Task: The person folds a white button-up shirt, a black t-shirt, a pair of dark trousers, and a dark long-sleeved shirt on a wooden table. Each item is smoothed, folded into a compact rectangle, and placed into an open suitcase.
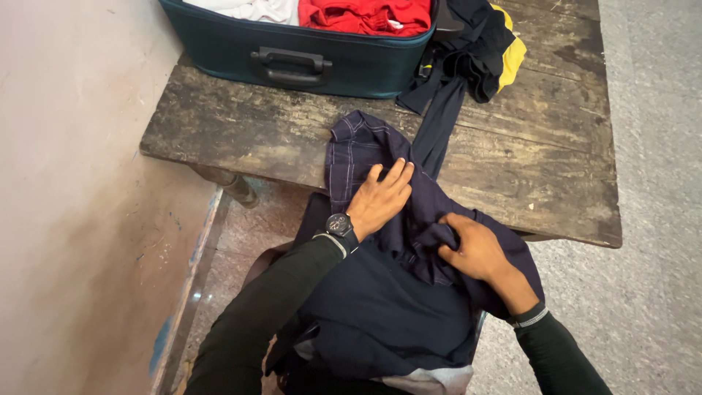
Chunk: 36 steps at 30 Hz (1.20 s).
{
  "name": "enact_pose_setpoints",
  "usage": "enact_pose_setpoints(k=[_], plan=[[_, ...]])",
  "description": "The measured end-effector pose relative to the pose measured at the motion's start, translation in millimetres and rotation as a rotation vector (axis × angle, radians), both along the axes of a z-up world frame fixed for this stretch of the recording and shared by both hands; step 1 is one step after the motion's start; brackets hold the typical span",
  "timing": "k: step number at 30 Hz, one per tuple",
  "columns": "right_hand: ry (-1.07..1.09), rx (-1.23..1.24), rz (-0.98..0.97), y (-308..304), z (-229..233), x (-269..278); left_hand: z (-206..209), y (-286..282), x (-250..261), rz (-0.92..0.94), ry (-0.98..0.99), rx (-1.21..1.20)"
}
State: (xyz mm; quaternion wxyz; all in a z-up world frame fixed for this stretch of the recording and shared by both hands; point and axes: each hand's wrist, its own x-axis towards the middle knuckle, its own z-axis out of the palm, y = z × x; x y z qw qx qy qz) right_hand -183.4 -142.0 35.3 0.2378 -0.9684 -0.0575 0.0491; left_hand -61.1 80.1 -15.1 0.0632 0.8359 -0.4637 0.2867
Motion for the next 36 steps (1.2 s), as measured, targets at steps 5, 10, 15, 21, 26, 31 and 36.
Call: enact_pose_setpoints(k=[5,10,15,21,26,31,36], plan=[[0.074,-0.035,-0.130,3,12,6,3,0,0,0.014,-0.005,-0.007],[-0.102,-0.167,-0.202,7,12,25,3,3,-2,0.034,-0.012,0.039],[-0.140,-0.175,-0.221,4,-10,44,-1,3,-3,0.019,0.068,0.048],[-0.181,-0.035,-0.233,-14,-32,47,-2,-5,-5,0.043,0.125,0.083],[-0.145,-0.029,-0.264,-13,-34,48,-1,-3,-3,0.037,0.135,0.091],[-0.160,-0.050,-0.257,-12,-34,49,-2,-5,-3,0.044,0.148,0.090],[-0.186,-0.056,-0.237,-12,-34,48,-3,-4,-4,0.048,0.139,0.083]])
